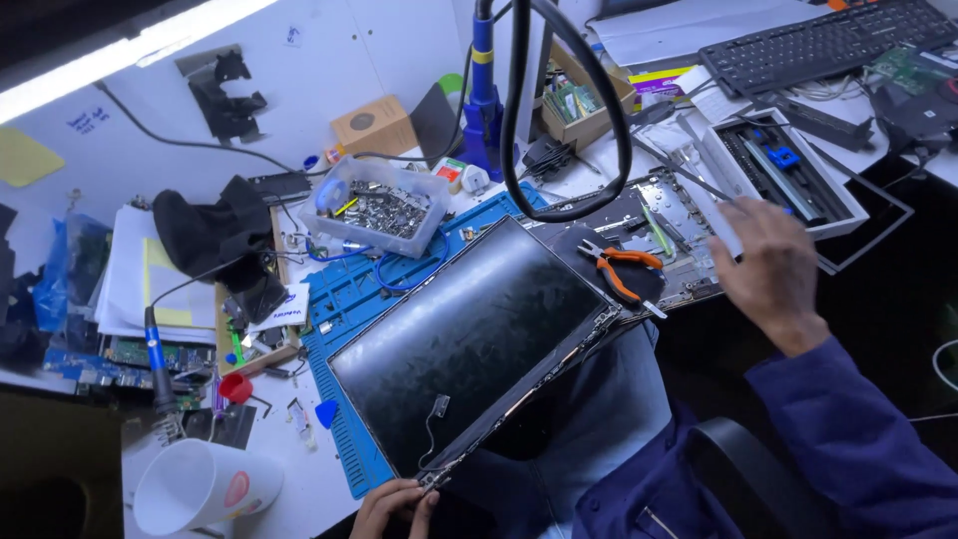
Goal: Removing the screen bezel and LCD panel from a laptop during disassembly.
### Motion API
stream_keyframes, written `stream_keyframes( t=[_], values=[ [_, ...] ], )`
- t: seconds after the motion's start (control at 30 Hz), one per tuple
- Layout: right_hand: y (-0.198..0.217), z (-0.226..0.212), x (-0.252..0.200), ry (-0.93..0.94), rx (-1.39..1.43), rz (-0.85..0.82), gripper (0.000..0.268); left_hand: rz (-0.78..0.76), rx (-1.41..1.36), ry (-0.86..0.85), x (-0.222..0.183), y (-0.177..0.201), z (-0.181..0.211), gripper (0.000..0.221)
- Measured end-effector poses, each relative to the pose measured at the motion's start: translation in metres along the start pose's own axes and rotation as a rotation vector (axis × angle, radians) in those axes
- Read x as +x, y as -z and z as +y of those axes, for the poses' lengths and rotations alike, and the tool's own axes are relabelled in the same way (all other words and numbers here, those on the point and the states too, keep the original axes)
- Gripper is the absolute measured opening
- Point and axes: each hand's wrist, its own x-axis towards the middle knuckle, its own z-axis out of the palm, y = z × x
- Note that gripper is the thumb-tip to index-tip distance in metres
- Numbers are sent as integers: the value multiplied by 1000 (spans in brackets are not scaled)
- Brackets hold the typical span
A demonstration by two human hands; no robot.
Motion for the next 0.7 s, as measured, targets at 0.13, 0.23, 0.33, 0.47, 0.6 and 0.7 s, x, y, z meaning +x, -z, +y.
stream_keyframes(
  t=[0.13, 0.23, 0.33, 0.47, 0.6, 0.7],
  values=[
    [5, 65, -27, -126, -223, 132, 46, -21, 17, 21, 1, 4, 3, 11],
    [7, 100, -48, -422, 158, 354, 45, -6, 67, 100, 1, 15, 36, 7],
    [4, 118, -74, -839, 380, 117, 49, 72, -33, -162, 1, 20, 42, 7],
    [-21, 132, -92, -1017, 1054, 202, 27, 117, -53, -167, 0, 17, 46, 9],
    [2, 95, -86, -1129, 1687, -197, 46, 104, -7, -204, 0, 19, 38, 11],
    [11, 84, -72, -1032, 1648, -129, 31, 130, -60, -242, 3, 25, 52, 11]
  ],
)
